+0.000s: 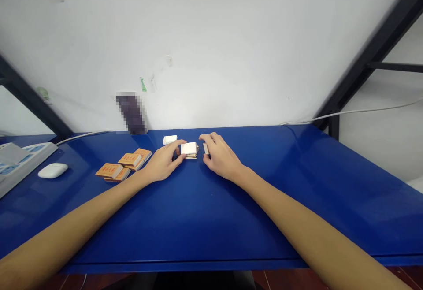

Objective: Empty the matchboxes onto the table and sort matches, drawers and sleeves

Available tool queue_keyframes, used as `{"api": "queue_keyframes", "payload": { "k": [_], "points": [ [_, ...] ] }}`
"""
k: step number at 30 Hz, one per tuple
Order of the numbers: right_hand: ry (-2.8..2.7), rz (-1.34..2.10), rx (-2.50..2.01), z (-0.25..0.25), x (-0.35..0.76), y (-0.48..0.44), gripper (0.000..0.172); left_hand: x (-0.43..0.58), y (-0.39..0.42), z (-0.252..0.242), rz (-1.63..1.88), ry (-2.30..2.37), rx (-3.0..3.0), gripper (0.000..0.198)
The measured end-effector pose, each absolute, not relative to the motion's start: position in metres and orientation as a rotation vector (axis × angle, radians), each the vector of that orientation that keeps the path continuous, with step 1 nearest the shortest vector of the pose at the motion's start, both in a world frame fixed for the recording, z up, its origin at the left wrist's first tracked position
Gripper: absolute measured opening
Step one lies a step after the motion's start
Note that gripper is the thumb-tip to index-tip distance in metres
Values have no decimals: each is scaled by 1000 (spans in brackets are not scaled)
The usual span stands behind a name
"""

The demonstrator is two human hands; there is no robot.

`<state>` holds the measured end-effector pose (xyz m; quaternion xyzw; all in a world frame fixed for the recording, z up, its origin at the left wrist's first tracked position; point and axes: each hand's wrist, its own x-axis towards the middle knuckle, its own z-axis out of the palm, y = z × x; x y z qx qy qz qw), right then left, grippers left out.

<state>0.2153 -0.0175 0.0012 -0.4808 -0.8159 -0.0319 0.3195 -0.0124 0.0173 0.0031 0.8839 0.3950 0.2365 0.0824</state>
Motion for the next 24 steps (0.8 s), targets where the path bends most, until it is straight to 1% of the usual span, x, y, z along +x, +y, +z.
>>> {"api": "queue_keyframes", "payload": {
  "k": [8, 13, 24],
  "points": [
    [-2172, -176, -1392, 3, 219, -16, 44, -13, 17, 2, 708, 1173, 2649, 35],
    [-2146, -240, -1439, 3, 222, -14, 40, -13, 19, 1, 720, 1159, 2658, 36],
    [-2145, -111, -1531, 0, 231, -10, 45, -14, 18, 0, 719, 1175, 2653, 38]
  ]
}}
